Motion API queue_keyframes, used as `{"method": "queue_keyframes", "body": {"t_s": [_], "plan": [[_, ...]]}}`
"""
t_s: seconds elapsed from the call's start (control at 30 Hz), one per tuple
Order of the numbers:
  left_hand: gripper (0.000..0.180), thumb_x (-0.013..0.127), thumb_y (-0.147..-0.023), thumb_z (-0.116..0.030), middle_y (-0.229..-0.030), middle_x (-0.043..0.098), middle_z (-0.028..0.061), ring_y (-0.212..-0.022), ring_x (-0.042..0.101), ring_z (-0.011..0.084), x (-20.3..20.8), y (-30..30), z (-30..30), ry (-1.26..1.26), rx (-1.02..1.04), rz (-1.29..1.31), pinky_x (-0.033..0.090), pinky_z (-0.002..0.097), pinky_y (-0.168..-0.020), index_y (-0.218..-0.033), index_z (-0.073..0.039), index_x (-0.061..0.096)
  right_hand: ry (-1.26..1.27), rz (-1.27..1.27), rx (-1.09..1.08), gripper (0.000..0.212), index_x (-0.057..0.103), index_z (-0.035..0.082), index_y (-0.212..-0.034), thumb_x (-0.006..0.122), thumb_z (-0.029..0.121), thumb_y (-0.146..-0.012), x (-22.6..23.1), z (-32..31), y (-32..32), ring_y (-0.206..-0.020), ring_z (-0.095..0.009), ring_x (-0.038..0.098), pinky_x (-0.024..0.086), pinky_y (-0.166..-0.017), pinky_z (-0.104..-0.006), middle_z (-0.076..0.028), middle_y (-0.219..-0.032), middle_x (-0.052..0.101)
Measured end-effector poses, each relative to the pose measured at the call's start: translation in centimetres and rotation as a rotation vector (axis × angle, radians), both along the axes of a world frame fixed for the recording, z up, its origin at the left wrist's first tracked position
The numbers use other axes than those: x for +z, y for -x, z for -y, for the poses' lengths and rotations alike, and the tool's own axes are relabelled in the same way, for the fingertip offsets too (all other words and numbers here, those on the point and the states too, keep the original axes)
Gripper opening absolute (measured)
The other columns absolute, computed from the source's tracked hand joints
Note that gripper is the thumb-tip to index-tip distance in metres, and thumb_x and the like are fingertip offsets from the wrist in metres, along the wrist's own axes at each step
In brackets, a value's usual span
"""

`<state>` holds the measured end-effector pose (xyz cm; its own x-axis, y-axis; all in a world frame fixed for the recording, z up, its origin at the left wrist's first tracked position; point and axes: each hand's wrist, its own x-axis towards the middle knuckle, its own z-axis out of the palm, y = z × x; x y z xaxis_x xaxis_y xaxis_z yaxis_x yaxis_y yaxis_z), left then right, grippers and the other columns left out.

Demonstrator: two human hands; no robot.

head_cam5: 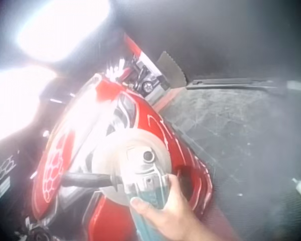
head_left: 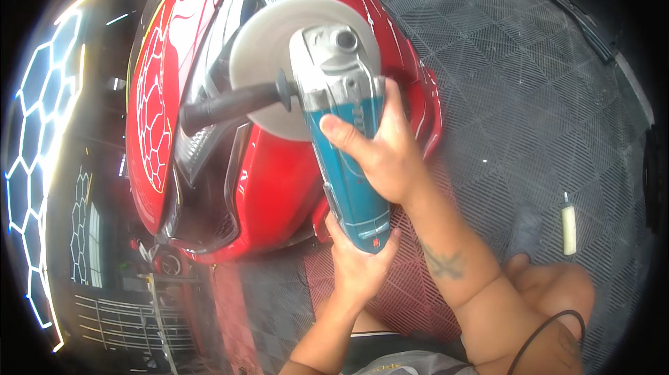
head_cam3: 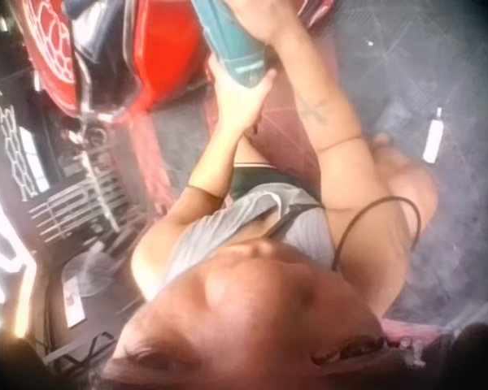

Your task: The person uses a handheld electric polisher to buff the front bumper of a red car. They move the tool in circular motions across the lower section of the bumper, focusing on the area near the grille and the side vents.

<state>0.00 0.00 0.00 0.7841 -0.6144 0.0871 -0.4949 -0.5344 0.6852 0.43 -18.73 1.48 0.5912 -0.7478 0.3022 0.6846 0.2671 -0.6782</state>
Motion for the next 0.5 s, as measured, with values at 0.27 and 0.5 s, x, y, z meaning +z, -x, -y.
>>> {"method": "queue_keyframes", "body": {"t_s": [0.27, 0.5], "plan": [[0.095, 0.095, -0.089, -0.015, -0.142, 0.065, 0.0166, -0.126, 0.069, 0.0262, -4.6, -0.2, -3.4, 0.099, 0.057, -0.098, 0.056, 0.0437, -0.11, -0.162, -0.001, 0.035, 0.089, 0.005, -0.101, 0.103, 0.031, -0.001, -0.165, 0.096, 0.036, -0.095, -3.4, -4.3, -0.8, -0.135, -0.035, 0.072, 0.054, -0.118, -0.05, -0.026, -0.144, 0.07], [0.096, 0.093, -0.09, -0.014, -0.147, 0.063, 0.0183, -0.131, 0.066, 0.0274, -6.4, -2.2, -1.8, 0.12, 0.069, -0.091, 0.054, 0.0448, -0.113, -0.164, 0.0, 0.034, 0.167, -0.075, -0.153, 0.112, 0.032, 0.001, -0.167, 0.097, 0.048, -0.089, -5.9, -2.8, -4.5, -0.14, -0.048, 0.066, 0.052, -0.118, -0.0574, -0.033, -0.15, 0.063]]}}
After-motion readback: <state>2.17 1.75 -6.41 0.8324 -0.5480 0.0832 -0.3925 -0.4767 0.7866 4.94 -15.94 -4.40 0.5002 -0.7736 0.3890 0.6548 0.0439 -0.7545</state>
